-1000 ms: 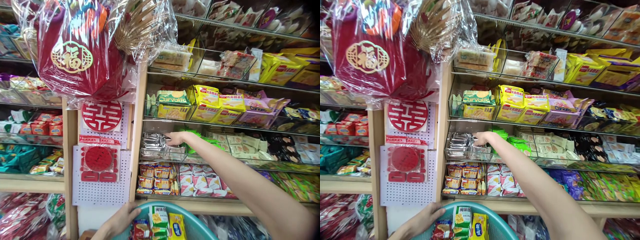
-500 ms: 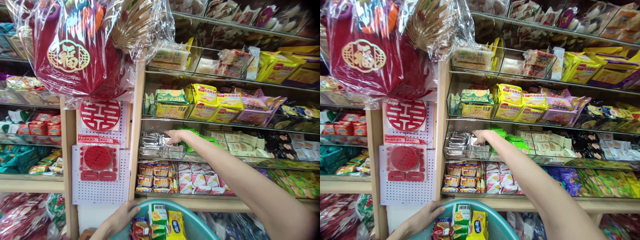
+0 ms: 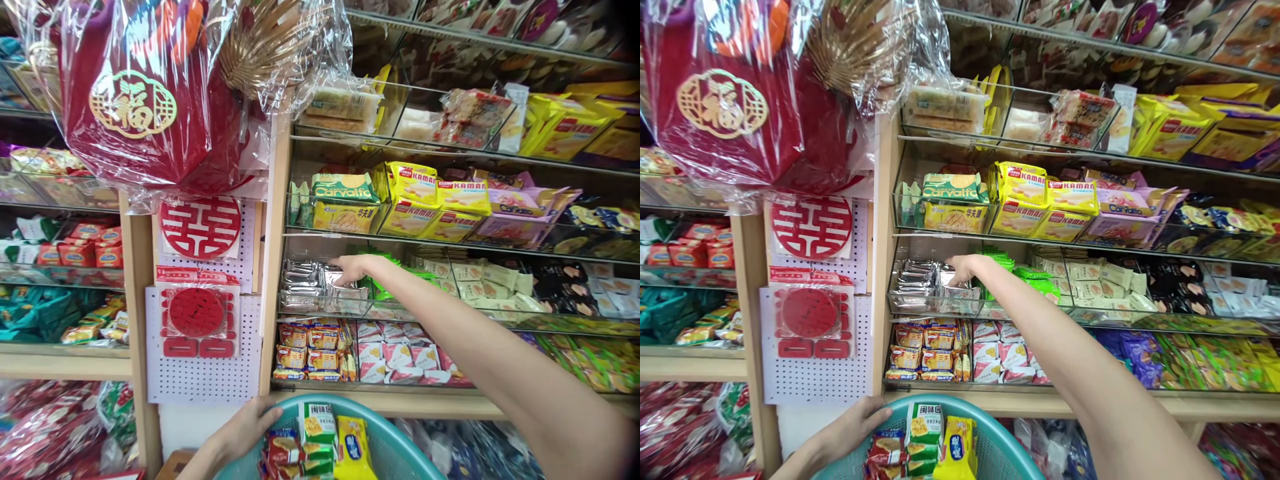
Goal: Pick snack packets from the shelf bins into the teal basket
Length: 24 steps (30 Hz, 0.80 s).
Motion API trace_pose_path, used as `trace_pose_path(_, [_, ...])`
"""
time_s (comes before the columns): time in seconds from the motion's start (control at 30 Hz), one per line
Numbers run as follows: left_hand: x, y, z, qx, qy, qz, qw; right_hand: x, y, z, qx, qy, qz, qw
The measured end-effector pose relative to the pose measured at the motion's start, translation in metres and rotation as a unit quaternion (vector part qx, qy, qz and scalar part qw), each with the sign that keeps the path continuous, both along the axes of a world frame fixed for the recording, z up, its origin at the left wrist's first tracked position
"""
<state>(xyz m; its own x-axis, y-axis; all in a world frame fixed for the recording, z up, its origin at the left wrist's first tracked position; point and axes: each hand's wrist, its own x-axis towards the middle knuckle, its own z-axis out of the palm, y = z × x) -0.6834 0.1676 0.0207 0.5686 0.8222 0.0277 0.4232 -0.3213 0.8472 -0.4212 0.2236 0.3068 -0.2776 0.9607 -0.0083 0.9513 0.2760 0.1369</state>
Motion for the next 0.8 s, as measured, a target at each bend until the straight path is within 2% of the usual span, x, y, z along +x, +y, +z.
trace_pose_path(0.5, [0.000, -0.004, 0.005, 0.002, 0.006, -0.006, 1.000, 0.004, -0.001, 0.000, 0.023, 0.060, 0.014, 0.998])
trace_pose_path(0.8, [0.000, -0.005, 0.011, -0.007, 0.009, -0.013, 1.000, 0.008, 0.001, 0.008, 0.100, 0.075, 0.046, 0.991])
